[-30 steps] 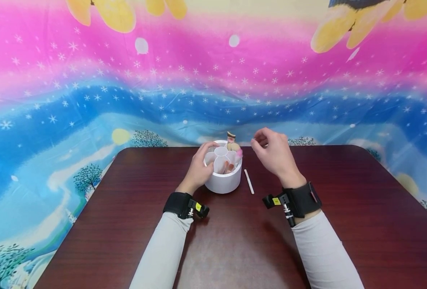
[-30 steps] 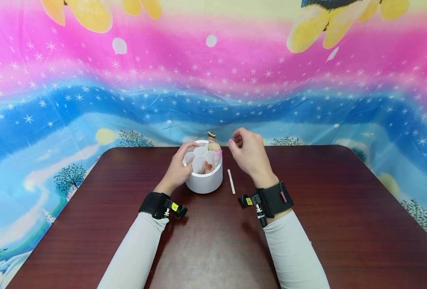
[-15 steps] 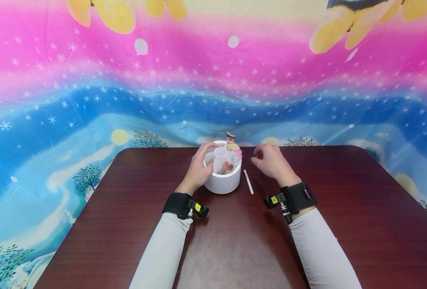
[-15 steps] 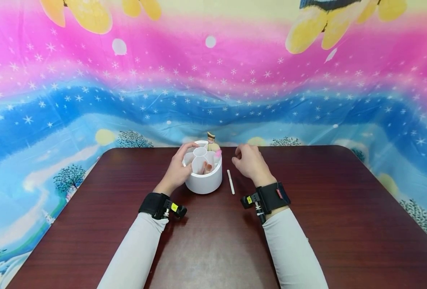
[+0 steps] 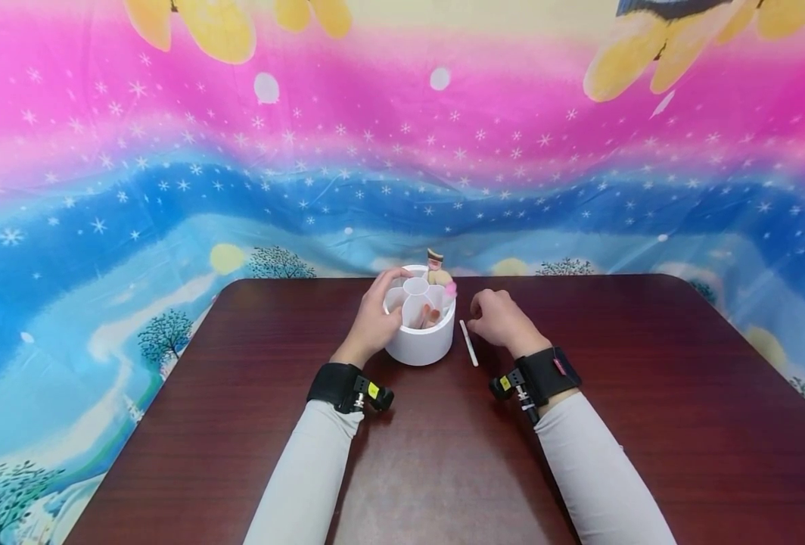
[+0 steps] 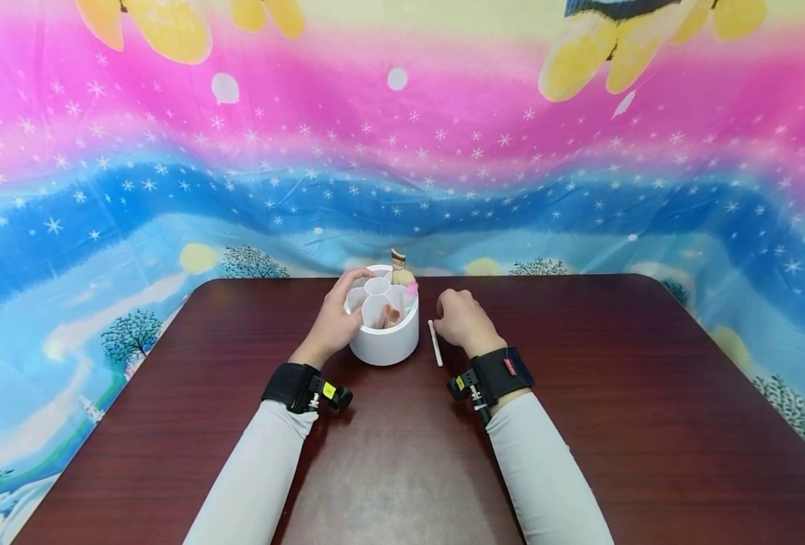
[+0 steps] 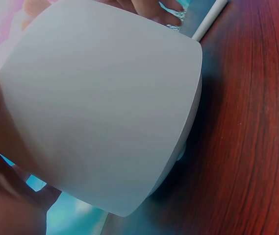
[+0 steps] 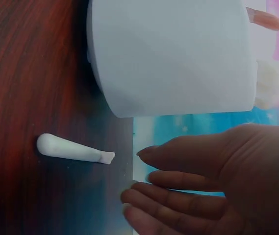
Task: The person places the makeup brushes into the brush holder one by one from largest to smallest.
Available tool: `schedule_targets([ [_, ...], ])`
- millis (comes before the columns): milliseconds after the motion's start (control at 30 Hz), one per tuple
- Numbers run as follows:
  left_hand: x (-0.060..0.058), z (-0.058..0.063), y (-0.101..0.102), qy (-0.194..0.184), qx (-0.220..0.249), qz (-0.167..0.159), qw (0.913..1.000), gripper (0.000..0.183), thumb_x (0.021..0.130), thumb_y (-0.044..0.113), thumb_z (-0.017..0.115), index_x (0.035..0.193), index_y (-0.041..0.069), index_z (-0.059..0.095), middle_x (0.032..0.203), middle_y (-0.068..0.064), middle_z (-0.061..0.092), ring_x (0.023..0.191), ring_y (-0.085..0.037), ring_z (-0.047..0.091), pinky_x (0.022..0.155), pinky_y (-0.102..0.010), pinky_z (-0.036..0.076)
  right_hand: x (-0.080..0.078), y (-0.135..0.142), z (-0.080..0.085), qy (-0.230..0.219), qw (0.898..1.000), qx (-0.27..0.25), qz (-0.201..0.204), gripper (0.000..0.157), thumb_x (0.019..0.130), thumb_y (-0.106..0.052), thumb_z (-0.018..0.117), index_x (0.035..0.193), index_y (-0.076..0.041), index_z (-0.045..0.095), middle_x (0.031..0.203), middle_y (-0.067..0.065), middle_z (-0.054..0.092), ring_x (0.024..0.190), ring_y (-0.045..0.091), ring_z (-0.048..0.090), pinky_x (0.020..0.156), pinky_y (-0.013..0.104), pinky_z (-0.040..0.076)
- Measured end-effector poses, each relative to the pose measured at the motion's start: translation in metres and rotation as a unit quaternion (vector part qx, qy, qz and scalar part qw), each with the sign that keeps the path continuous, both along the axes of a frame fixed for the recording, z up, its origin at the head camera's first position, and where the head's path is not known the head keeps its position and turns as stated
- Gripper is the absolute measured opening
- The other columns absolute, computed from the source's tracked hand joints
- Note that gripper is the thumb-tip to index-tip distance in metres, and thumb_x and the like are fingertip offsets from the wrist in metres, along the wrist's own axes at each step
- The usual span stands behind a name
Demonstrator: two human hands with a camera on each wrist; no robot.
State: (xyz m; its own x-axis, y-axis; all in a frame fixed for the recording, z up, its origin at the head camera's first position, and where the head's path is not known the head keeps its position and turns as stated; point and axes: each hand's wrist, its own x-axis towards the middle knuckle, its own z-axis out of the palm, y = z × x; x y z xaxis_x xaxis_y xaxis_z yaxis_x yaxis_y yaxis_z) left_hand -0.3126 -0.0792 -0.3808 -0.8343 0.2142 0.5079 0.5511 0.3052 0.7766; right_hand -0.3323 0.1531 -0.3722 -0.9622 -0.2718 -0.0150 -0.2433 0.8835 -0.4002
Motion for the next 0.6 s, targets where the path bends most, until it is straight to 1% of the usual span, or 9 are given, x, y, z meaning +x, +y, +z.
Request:
schedule_targets([
  [33,-0.004,-0.004,0.000,0.001,0.000,0.001,1.0000,0.058,0.073,-0.021,0.048,0.124,0.007,0.050,0.135,-0.008,0.042,0.122,-0.028,0.037,0.092,-0.056,0.036,0.000,0.000,-0.001,-0.005,1.000,0.003,0.002,0.023,0.085,-0.015,0.065,0.102,0.000,0.063,0.092,0.013,0.060,0.078,0.024,0.055,0.068,0.040,0.048],
  [100,-0.011,-0.012,-0.001,0.002,-0.004,0.006,1.0000,0.060,0.073,-0.020,0.048,0.124,0.012,0.050,0.135,-0.002,0.042,0.122,-0.022,0.037,0.092,-0.054,0.036,0.000,-0.001,-0.002,-0.013,1.000,0.009,0.003,0.022,0.085,-0.015,0.065,0.101,-0.001,0.064,0.089,0.012,0.060,0.075,0.023,0.055,0.067,0.039,0.048],
  [167,-0.018,-0.020,-0.002,0.002,-0.009,0.012,0.9999,0.063,0.073,-0.019,0.049,0.124,0.019,0.051,0.135,0.004,0.042,0.122,-0.015,0.037,0.092,-0.052,0.037,-0.001,-0.002,-0.004,-0.021,1.000,0.015,0.006,0.018,0.085,-0.015,0.065,0.097,-0.002,0.064,0.086,0.011,0.060,0.073,0.022,0.055,0.065,0.039,0.048],
  [233,-0.020,-0.021,-0.002,0.001,-0.015,0.018,0.9997,0.064,0.073,-0.017,0.049,0.123,0.023,0.050,0.134,0.008,0.042,0.121,-0.011,0.037,0.092,-0.049,0.038,-0.001,-0.003,-0.006,-0.026,0.999,0.021,0.006,0.014,0.084,-0.016,0.065,0.092,-0.004,0.065,0.083,0.009,0.060,0.071,0.021,0.055,0.063,0.037,0.048],
  [367,-0.005,-0.006,0.000,0.002,-0.006,0.010,0.9999,0.060,0.073,-0.018,0.048,0.123,0.014,0.050,0.134,-0.001,0.043,0.121,-0.019,0.038,0.093,-0.051,0.037,-0.001,-0.005,-0.009,-0.035,0.999,0.027,0.006,0.009,0.084,-0.016,0.065,0.086,-0.007,0.065,0.078,0.007,0.060,0.067,0.020,0.055,0.060,0.035,0.047],
  [467,0.008,0.007,0.002,0.004,0.004,0.000,1.0000,0.055,0.073,-0.020,0.047,0.122,0.004,0.050,0.134,-0.012,0.043,0.121,-0.030,0.038,0.092,-0.057,0.036,-0.001,-0.005,-0.010,-0.037,0.999,0.027,0.004,0.008,0.084,-0.015,0.065,0.085,-0.007,0.064,0.076,0.007,0.060,0.066,0.019,0.055,0.059,0.034,0.046],
  [600,0.011,0.010,0.002,0.000,0.003,0.002,1.0000,0.054,0.074,-0.020,0.047,0.123,0.003,0.050,0.134,-0.013,0.043,0.122,-0.032,0.037,0.093,-0.056,0.035,0.000,-0.006,-0.011,-0.037,0.999,0.027,0.004,0.007,0.083,-0.013,0.066,0.084,-0.006,0.063,0.076,0.007,0.059,0.066,0.019,0.055,0.059,0.034,0.046],
])
